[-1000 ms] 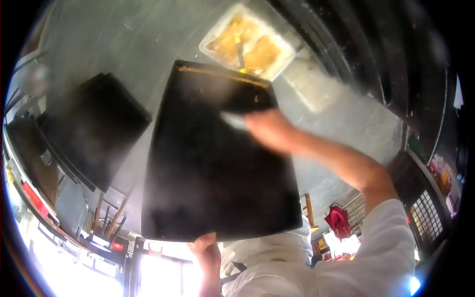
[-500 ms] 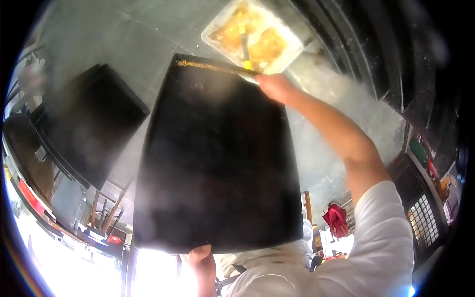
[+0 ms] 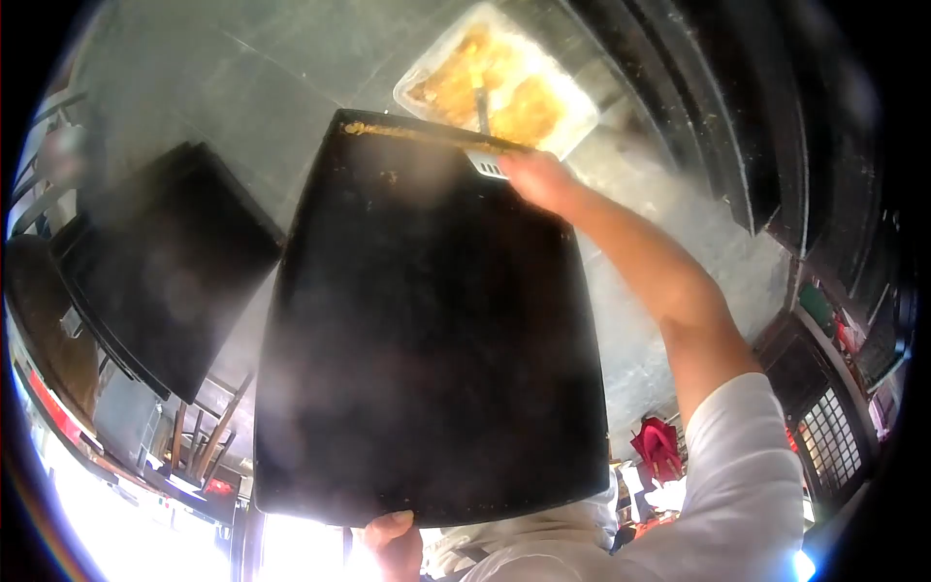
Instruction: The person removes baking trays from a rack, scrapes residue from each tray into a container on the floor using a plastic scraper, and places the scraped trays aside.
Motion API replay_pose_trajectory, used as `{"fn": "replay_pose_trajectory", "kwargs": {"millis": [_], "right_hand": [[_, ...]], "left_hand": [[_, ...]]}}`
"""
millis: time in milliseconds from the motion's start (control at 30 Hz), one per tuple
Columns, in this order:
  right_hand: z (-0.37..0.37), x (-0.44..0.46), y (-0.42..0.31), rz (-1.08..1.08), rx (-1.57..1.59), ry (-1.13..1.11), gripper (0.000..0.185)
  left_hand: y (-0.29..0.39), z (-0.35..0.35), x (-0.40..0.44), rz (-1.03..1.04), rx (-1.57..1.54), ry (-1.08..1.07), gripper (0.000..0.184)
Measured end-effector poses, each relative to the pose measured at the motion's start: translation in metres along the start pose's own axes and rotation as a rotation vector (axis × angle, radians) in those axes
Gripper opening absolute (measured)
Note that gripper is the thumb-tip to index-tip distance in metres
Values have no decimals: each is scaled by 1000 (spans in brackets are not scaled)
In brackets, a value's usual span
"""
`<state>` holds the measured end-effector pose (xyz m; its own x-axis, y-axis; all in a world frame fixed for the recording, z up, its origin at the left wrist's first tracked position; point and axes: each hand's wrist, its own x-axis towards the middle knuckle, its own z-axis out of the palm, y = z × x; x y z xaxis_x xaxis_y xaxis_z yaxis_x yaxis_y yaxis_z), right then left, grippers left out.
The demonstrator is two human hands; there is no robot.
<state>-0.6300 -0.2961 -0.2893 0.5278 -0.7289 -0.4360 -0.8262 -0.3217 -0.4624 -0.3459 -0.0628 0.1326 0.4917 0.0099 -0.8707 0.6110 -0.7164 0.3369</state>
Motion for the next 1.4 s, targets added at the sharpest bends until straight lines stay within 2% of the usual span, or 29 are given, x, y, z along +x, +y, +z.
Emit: {"fn": "replay_pose_trajectory", "kwargs": {"millis": [33,133,200,300,367,500,567,633,700,733,767,833,867,900,967,1000,1067,1133,1200,1300,1333,1400], "right_hand": [[5,4,6,-80,-30,47,14],[15,18,5,-19,-46,14,13],[15,22,2,-65,-186,39,12],[11,40,5,-136,-282,150,11],[2,45,7,-174,-261,191,11],[-2,39,17,29,-8,225,8],[-1,32,19,122,1,301,5],[-4,22,21,134,-159,296,4],[-14,4,2,128,96,216,5],[-19,-7,-10,120,220,178,5],[-19,-13,-23,6,143,227,6],[-26,-25,-51,-122,130,133,7],[-28,-29,-65,-155,146,94,8],[-27,-29,-70,-189,161,59,9],[-13,-11,-57,-122,156,56,9],[-1,1,-48,-92,159,51,10],[16,27,-21,4,149,5,10],[19,35,-17,76,130,-3,10],[21,32,-18,77,75,5,11],[23,29,-13,127,87,139,13],[15,27,-12,210,154,137,13],[1,29,-4,164,120,229,11]], "left_hand": [[-3,0,3,9,91,74,57],[2,14,19,-111,-59,28,53],[8,16,20,-188,-158,17,50],[-9,-2,37,-3,41,-15,47],[0,23,35,87,96,-58,46],[14,31,35,9,-41,-134,48],[25,46,24,79,120,-95,50],[36,61,17,92,176,-85,53],[45,69,14,60,125,-101,55],[48,71,10,33,91,-93,44],[50,75,8,6,55,-89,35],[41,64,13,56,129,-121,36],[20,36,24,137,239,-157,48],[21,44,22,157,237,-154,49],[22,58,17,196,234,-148,51],[18,54,17,186,183,-137,45],[7,39,23,242,139,-219,52],[4,51,21,214,93,-213,54],[10,68,8,109,51,-138,42],[13,77,4,57,102,-149,43],[12,78,5,63,126,-170,43],[12,80,4,67,165,-202,43]]}}
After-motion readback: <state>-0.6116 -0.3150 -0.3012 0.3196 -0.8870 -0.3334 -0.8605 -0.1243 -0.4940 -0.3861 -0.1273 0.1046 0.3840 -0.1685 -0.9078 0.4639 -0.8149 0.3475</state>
